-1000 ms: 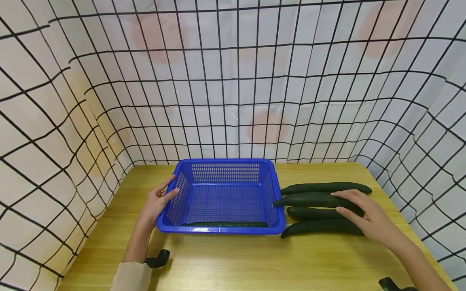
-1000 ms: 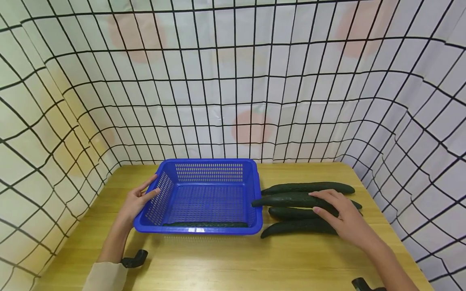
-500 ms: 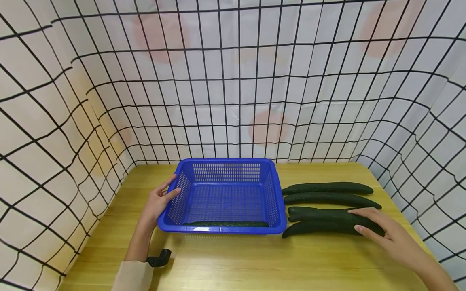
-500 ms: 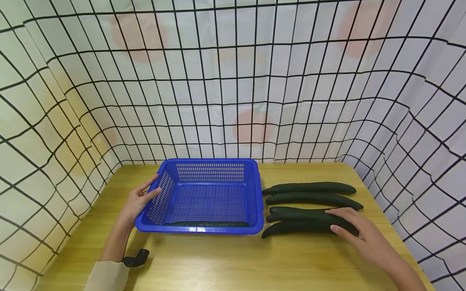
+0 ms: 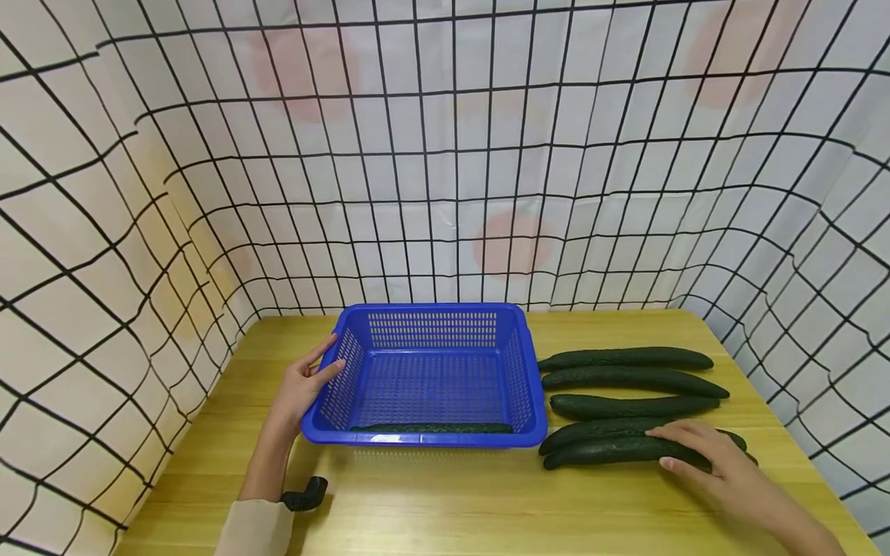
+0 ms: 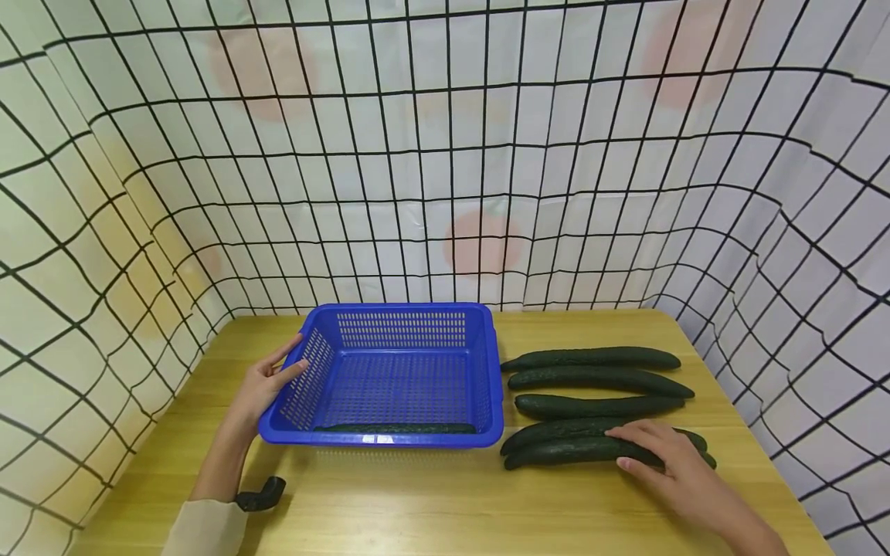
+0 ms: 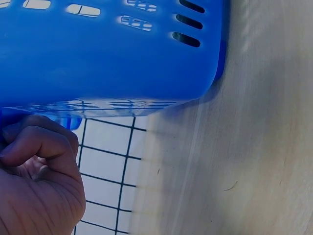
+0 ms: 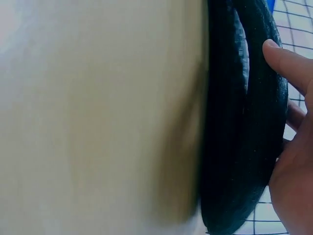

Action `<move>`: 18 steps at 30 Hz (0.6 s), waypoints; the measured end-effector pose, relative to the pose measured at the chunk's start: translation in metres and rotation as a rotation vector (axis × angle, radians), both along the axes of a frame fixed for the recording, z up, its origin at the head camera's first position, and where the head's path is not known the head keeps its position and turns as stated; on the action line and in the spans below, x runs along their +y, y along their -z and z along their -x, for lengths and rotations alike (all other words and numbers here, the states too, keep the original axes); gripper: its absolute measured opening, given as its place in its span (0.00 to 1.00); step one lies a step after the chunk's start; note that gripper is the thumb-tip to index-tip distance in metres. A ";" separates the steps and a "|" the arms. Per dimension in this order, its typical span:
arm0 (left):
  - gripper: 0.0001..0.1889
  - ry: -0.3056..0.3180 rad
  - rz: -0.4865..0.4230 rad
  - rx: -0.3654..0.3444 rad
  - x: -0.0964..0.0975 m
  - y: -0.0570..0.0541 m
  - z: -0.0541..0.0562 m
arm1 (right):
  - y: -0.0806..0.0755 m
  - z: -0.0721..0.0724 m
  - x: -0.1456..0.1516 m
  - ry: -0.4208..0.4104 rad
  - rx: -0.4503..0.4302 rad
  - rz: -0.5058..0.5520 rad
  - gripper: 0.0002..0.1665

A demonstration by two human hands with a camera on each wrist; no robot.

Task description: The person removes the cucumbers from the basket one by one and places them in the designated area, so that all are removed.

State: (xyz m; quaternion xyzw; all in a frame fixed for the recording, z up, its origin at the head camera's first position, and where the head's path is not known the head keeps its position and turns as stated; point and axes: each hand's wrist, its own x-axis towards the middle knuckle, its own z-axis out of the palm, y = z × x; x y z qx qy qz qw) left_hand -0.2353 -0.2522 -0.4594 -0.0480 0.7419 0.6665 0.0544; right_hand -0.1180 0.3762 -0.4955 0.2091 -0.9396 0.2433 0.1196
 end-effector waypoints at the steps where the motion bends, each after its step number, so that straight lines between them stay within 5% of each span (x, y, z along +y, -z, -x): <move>1: 0.35 0.001 -0.002 0.000 0.000 0.000 0.000 | 0.001 0.000 0.000 0.003 0.000 0.000 0.26; 13: 0.35 -0.003 0.008 0.000 -0.003 0.000 0.001 | 0.015 0.009 -0.005 -0.023 0.125 -0.077 0.30; 18: 0.35 0.002 0.000 -0.001 -0.002 0.001 0.000 | 0.016 0.010 -0.007 0.006 0.092 -0.078 0.27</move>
